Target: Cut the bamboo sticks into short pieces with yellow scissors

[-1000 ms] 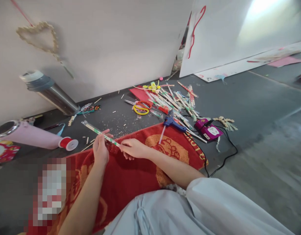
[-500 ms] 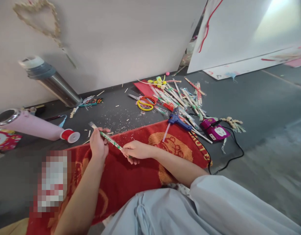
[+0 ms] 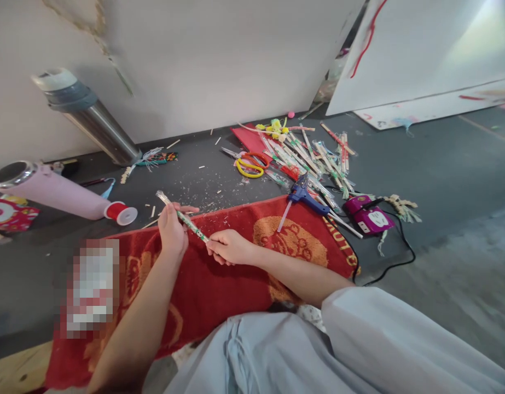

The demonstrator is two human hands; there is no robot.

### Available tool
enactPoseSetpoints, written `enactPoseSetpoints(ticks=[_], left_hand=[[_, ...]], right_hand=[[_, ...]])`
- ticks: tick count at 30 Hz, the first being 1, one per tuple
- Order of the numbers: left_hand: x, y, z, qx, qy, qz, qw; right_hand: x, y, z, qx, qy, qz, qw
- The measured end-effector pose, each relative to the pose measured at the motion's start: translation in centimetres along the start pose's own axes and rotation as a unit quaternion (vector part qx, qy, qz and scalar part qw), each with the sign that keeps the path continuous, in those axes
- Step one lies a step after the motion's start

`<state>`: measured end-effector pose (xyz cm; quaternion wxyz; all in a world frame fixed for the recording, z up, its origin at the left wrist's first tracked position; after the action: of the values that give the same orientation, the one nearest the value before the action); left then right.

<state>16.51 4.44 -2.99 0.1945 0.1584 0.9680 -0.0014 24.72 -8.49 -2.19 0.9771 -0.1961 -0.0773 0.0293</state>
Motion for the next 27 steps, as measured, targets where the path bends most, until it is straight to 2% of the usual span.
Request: enactPoseSetpoints(ticks=[4, 8, 13, 17, 22, 27], left_hand=[[0.0, 0.1, 0.0, 0.005, -0.011, 0.004, 1.0], [-0.2, -0.1, 0.1, 0.019, -0.008, -0.002, 1.0], [-1.0, -0.9, 0.2, 0.035, -0.002, 0.014, 0.999], [-1.2, -1.1, 0.2, 0.037, -0.007, 0.016, 0.999], [-1.1, -0.8, 0.0, 0.074, -0.027, -0.013, 0.997], [-0.2, 0.5, -0.7, 0.112, -0.066, -0.081, 0.988]], right_hand=[[-0.1, 0.2, -0.5, 0.055, -0.011, -0.032, 0.998], [-0.2, 0.5, -0.9, 0.082, -0.014, -0.05, 0.995], [0.0, 0.7, -0.9, 0.095, -0.026, -0.075, 0.992], [0.3, 0.5, -0.5, 0.086, -0.028, -0.071, 0.993], [0.8, -0.2, 0.5, 0.044, 0.015, -0.032, 0.998], [1.8, -1.0, 1.3, 0.054, 0.032, -0.029, 0.998]])
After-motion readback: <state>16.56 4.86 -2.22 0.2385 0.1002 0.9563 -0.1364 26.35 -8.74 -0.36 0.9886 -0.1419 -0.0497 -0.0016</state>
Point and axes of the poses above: each hand's wrist, its own y-axis towards the middle knuckle, its own x-axis out of the back of the hand, z = x × y, the point moved 3 cm from there along y, towards the middle knuckle, and after that the axes turned 8 degrees about -y, right-handed, at the moved point
